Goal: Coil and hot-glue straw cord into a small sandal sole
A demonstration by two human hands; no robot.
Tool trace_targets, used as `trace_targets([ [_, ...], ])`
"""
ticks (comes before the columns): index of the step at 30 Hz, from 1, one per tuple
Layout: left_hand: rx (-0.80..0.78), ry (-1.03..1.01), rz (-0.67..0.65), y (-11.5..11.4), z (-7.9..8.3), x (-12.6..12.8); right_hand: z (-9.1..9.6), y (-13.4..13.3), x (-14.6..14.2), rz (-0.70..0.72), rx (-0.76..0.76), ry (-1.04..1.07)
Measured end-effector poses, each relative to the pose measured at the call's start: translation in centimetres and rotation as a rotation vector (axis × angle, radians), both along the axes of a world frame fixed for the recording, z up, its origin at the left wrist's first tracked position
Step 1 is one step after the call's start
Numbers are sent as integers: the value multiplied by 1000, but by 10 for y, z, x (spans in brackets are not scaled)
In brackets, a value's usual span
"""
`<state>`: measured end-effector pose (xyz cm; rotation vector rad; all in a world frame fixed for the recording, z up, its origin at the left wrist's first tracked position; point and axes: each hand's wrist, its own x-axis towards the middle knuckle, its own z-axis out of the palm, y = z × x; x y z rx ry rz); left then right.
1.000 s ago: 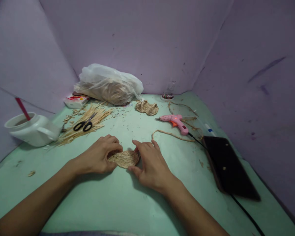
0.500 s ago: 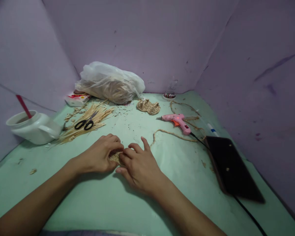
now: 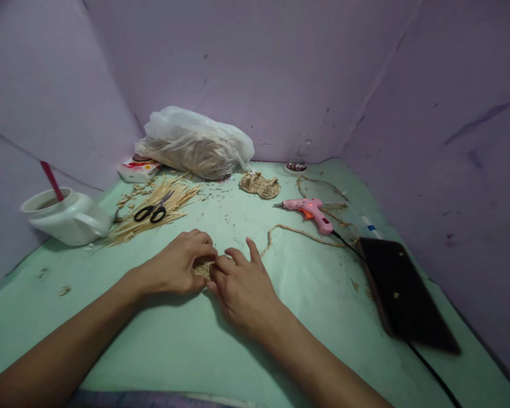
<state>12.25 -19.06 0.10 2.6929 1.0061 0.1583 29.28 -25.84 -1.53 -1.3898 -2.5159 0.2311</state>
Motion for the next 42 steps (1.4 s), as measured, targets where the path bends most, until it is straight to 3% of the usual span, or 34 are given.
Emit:
trace_targets([
  [28, -12, -2, -8, -3, 6, 4, 4, -3, -3, -37, -30, 1],
  [42, 10, -41, -36, -2, 1, 1, 3, -2, 2, -7, -65, 44],
])
